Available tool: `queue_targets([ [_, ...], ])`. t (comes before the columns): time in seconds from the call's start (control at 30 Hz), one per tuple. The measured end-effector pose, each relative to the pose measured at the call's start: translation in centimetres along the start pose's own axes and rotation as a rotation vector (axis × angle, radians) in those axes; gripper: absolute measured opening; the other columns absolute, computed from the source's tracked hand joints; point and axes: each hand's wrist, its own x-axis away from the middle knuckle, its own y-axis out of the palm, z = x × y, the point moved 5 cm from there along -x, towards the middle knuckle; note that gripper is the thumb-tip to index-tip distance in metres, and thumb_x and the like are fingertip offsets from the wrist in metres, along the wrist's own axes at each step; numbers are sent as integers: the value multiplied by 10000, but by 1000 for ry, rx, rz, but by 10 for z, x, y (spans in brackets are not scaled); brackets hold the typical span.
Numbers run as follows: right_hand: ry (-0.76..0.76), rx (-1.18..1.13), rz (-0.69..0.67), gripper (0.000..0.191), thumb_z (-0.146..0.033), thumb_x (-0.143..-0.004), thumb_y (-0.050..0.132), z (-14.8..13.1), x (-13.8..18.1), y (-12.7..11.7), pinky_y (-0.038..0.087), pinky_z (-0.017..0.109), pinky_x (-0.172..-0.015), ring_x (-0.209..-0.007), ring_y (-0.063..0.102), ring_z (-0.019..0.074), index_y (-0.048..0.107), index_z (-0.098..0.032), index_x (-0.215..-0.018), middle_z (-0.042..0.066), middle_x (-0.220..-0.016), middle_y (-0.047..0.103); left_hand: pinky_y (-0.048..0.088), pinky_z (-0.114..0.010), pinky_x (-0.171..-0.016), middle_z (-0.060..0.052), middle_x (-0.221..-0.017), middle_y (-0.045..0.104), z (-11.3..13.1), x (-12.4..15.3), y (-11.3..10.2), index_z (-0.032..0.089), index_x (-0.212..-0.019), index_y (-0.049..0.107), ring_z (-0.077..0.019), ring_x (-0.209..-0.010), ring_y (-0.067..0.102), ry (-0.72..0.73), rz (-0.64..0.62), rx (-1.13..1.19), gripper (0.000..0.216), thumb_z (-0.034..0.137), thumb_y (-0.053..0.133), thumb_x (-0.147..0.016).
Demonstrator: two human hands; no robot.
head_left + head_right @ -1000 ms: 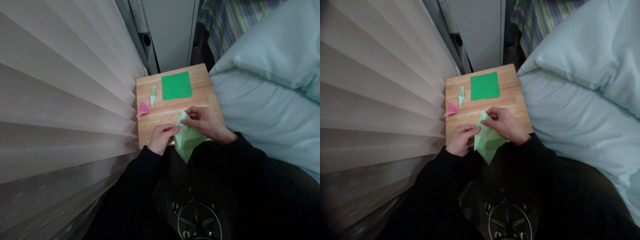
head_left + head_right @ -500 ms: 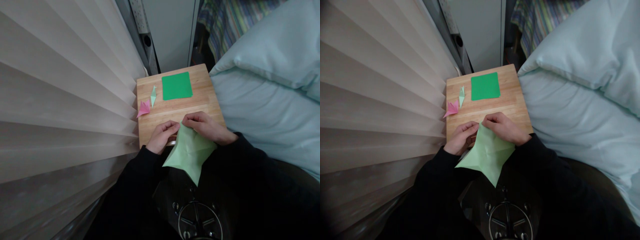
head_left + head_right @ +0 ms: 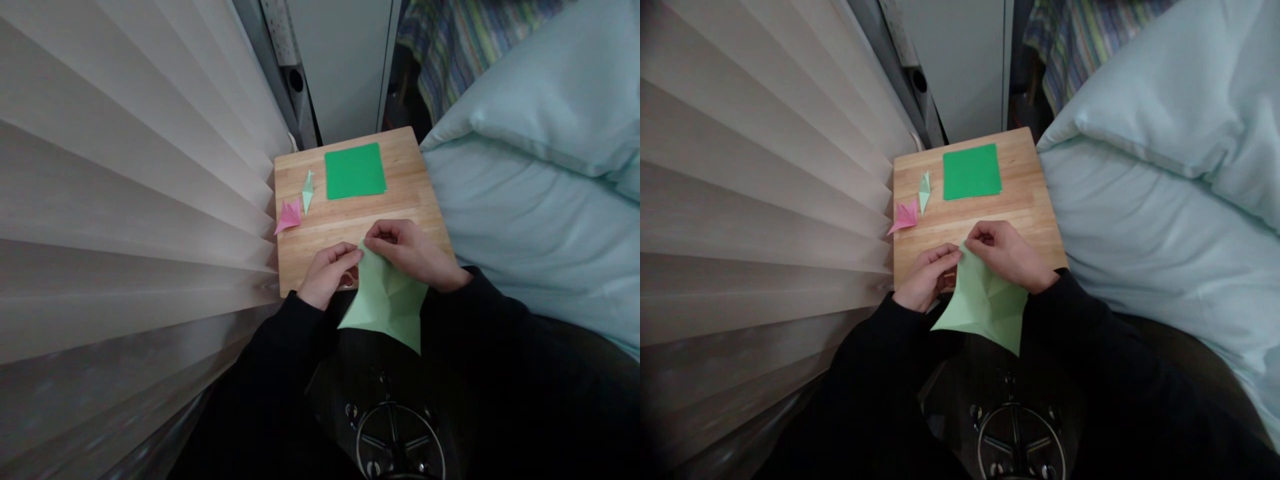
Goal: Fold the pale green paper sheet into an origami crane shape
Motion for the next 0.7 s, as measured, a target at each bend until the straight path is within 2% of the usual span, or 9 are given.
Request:
queue_targets([
  [0.13, -5, 10, -43, 181, -344, -869, 622, -2, 0, 3, 428, 306, -654, -697, 533, 157, 645, -204, -758, -4, -730, 621, 322, -193, -472, 55, -603, 518, -3, -2, -4, 185, -796, 674, -60, -485, 453, 4, 61, -27, 218, 352, 800, -736],
  [0.3, -12, 36, -83, 235, -375, -919, 568, 5, -2, 7, 437, 314, -659, -706, 543, 167, 615, -216, -753, -4, -725, 608, 374, -202, -489, 45, -616, 552, -4, -2, 0, 182, -762, 647, -66, -493, 481, 7, 5, -19, 245, 364, 807, -729],
  [0.37, -44, 95, -31, 218, -368, -941, 550, 6, -2, 4, 469, 332, -693, -749, 589, 186, 626, -217, -803, 15, -775, 652, 416, -206, -515, 33, -648, 593, -2, -2, 0, 178, -776, 650, -71, -516, 514, 35, -1, -10, 253, 373, 806, -734],
  [0.47, -190, 335, 146, 154, -327, -955, 572, 0, 0, -5, 493, 442, -901, -1004, 664, 267, 668, -207, -938, 95, -1033, 742, 454, -198, -546, 20, -702, 640, 4, -3, -7, 180, -813, 644, -78, -566, 565, 106, 104, 14, 258, 374, 801, -747],
  [0.53, -313, 540, 201, 138, -308, -964, 596, -7, 4, -6, 395, 557, -1071, -1228, 615, 331, 691, -211, -994, 129, -1253, 725, 471, -190, -563, 29, -717, 638, 10, -3, -13, 188, -797, 606, -74, -585, 577, 163, 193, 28, 286, 381, 812, -750],
  [0.6, -396, 695, 168, 140, -311, -978, 607, -11, 8, -1, 230, 647, -1175, -1376, 524, 369, 707, -227, -1029, 123, -1395, 678, 491, -188, -584, 39, -719, 618, 15, -3, -17, 195, -776, 565, -72, -603, 580, 219, 248, 33, 328, 397, 823, -753],
  [0.7, -439, 807, 117, 172, -295, -989, 598, -11, 10, 6, 59, 691, -1212, -1412, 497, 367, 711, -245, -1110, 104, -1380, 697, 503, -189, -584, 37, -759, 620, 19, -2, -17, 198, -830, 589, -79, -639, 591, 270, 254, 23, 346, 439, 828, -761],
])
